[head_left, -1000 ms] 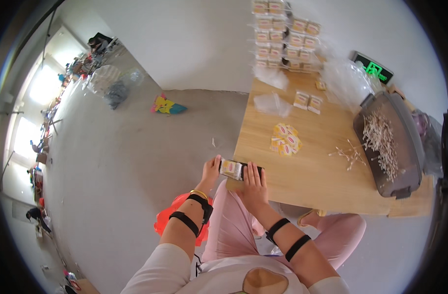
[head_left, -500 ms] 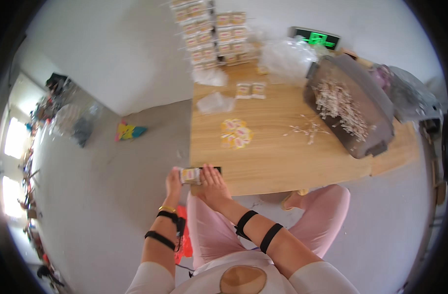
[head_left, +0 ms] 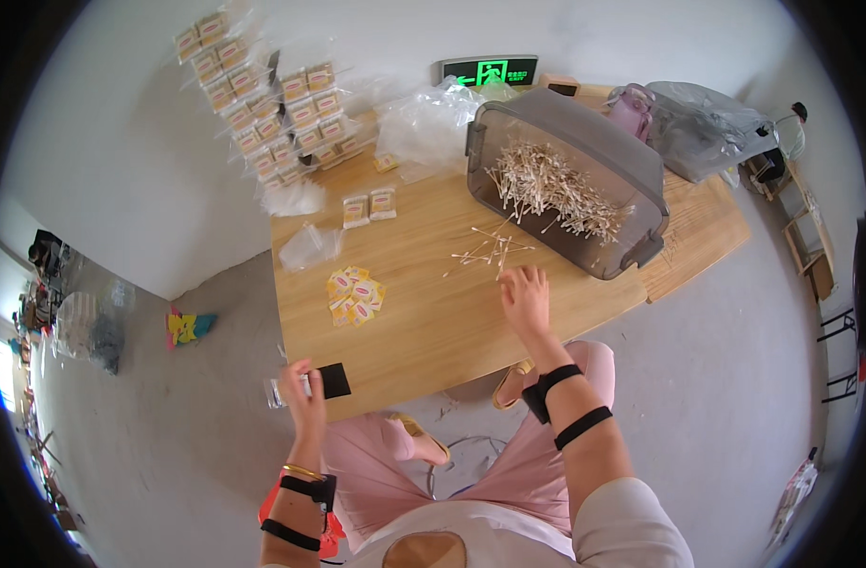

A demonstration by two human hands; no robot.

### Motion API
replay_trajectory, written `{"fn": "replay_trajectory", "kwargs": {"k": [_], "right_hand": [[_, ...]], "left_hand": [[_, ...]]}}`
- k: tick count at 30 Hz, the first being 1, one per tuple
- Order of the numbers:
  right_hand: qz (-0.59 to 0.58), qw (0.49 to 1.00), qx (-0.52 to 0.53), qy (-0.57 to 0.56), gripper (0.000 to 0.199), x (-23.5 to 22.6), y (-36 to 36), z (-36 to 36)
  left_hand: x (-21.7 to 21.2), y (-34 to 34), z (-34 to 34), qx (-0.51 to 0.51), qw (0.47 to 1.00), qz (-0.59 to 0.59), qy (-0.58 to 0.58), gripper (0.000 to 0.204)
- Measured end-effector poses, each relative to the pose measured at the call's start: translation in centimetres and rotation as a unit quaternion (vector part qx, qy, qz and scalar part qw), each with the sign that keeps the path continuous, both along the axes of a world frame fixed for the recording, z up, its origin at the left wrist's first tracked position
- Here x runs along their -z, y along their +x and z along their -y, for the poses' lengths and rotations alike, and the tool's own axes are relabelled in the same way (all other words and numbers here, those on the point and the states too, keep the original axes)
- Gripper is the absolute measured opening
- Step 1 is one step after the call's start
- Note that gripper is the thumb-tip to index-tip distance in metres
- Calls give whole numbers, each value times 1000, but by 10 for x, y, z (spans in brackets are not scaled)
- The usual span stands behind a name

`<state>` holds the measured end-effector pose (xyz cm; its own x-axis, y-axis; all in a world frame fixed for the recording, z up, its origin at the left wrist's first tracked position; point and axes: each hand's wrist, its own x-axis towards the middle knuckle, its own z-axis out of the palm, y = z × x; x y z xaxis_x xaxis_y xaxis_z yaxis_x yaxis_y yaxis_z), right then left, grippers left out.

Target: Gather, align, and package groups of cotton swabs into small plastic bags.

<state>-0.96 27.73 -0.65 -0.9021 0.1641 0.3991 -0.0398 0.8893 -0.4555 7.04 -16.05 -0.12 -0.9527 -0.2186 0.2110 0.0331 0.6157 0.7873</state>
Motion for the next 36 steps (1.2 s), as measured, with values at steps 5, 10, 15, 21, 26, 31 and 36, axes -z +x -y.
{"fn": "replay_trajectory", "kwargs": {"k": [5, 10, 15, 21, 26, 31, 36], "right_hand": [[0, 999, -41, 8, 24, -5, -26, -25], [22, 997, -63, -27, 12, -5, -45, -31], [-24, 988, -155, -14, 8, 2, -36, 10], [17, 975, -212, -68, 10, 10, 8, 66], [12, 973, -209, -99, 17, 10, 25, 67], [-19, 991, -97, -93, 28, -11, 29, 30], [-7, 996, 7, -91, 21, 0, 21, -24]], "left_hand": [[-25, -4, -83, 139, 990, 7, -32, 25], [-35, -3, -121, 219, 975, 40, -21, 26], [-33, 4, -127, 229, 970, 53, -68, 26], [-33, 2, -151, 282, 948, 54, -135, 37], [-17, -3, -169, 306, 907, 15, -288, 68], [-5, -17, -184, 318, 870, 30, -376, 80], [3, -22, -192, 322, 871, 32, -368, 81]]}}
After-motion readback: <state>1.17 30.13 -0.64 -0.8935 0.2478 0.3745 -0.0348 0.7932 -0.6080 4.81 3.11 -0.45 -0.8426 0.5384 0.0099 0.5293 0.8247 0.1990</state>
